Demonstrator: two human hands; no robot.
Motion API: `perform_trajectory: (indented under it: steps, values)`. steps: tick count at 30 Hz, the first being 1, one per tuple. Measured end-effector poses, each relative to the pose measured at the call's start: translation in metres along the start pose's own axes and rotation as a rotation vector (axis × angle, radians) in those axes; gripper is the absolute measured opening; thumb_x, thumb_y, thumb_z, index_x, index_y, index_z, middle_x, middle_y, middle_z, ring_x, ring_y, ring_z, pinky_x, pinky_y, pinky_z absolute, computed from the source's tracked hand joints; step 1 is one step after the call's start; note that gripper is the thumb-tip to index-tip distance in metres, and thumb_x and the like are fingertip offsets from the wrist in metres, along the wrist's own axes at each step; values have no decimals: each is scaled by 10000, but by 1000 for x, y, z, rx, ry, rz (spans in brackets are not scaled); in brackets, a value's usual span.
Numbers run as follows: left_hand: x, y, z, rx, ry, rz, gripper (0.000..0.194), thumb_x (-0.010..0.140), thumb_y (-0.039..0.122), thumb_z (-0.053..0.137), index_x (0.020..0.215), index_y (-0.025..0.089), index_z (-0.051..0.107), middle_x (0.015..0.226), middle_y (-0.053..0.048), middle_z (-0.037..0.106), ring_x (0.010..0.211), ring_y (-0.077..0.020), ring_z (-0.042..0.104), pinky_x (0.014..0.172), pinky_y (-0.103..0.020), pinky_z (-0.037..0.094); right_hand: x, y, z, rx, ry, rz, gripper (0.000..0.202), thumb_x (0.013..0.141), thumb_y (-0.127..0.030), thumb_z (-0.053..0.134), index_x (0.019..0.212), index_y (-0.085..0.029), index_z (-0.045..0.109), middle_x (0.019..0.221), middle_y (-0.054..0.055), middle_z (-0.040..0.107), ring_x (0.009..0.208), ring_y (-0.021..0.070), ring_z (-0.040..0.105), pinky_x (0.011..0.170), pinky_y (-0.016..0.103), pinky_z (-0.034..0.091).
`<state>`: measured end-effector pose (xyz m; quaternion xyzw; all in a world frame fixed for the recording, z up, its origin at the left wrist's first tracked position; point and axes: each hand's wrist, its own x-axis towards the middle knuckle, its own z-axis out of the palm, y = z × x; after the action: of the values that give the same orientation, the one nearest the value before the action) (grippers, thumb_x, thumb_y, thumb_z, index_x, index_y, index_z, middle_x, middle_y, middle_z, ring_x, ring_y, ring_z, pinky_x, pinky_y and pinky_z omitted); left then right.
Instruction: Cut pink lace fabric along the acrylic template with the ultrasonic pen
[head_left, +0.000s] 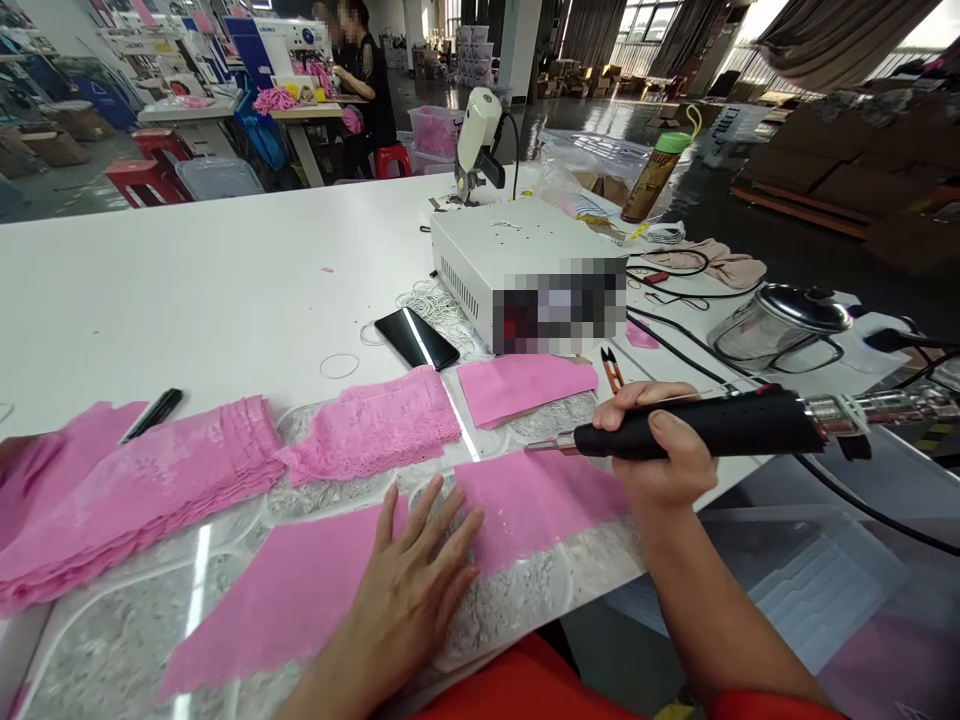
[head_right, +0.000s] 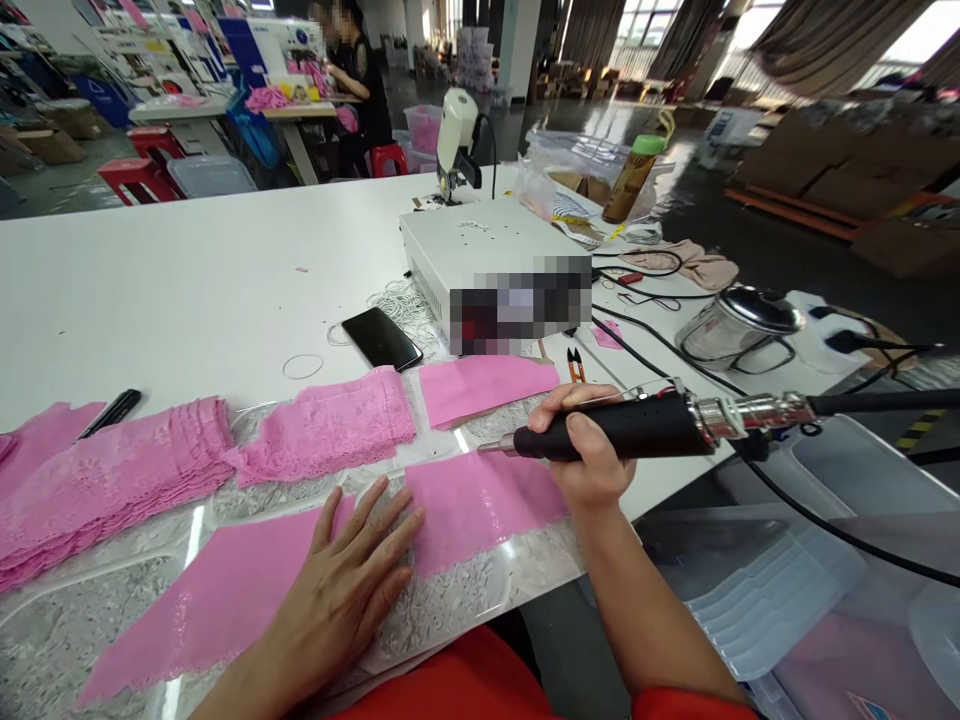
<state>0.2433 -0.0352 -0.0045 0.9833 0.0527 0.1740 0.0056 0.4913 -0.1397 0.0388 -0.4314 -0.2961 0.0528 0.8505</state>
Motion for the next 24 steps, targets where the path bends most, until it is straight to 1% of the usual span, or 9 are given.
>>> perform_trajectory:
  steps: [4, 13, 15, 18, 20, 24]
  values:
    - [-1, 0, 1, 9, -14, 2, 441, 950, 211, 477, 1391, 212, 480, 1428, -44, 506, 1445, -266, 244, 1189, -526, -24, -1, 1, 1, 15, -20, 6, 85, 679, -205, 568, 749, -194, 615, 682, -4, 602, 499, 118, 559, 486, 282, 493]
    - [-1, -2, 3, 26, -4, 7, 441, 959, 231, 459, 1400, 214, 470, 1426, -44, 511, 1435, -263, 272, 1190, -531, -17, -1, 1, 3, -28, -29, 16, 58, 684, -221, 588, 736, -195, 594, 689, -9, 601, 512, 122, 565, 501, 293, 493]
    - [-2, -2, 3, 27, 1, 12, 442, 956, 227, 460, 1398, 218, 473, 1421, -46, 516, 1434, -260, 278, 1191, -527, -13, 3, -1, 0, -31, 13, -10, 67, 673, -220, 568, 730, -194, 590, 677, -11, 590, 498, 118, 549, 487, 292, 488]
    - [-1, -3, 2, 30, 12, 24, 446, 948, 220, 462, 1393, 223, 479, 1419, -42, 519, 1433, -255, 281, 1193, -518, -14, 10, -7, -10, -49, 129, -73, 68, 663, -222, 541, 710, -188, 577, 656, -13, 571, 482, 111, 529, 478, 285, 474]
    - [-1, -4, 2, 33, 27, 30, 437, 945, 217, 457, 1380, 223, 495, 1415, -36, 523, 1433, -252, 281, 1195, -512, -15, 13, -11, -17, -66, 189, -85, 64, 656, -225, 546, 700, -187, 573, 643, -14, 568, 481, 113, 531, 482, 282, 464]
    - [1, -5, 2, 29, 49, 49, 421, 934, 200, 464, 1350, 209, 527, 1411, -30, 527, 1436, -242, 276, 1201, -490, -10, 13, -11, -24, -80, 232, -79, 71, 639, -232, 558, 694, -191, 578, 632, -14, 587, 474, 120, 539, 476, 283, 458]
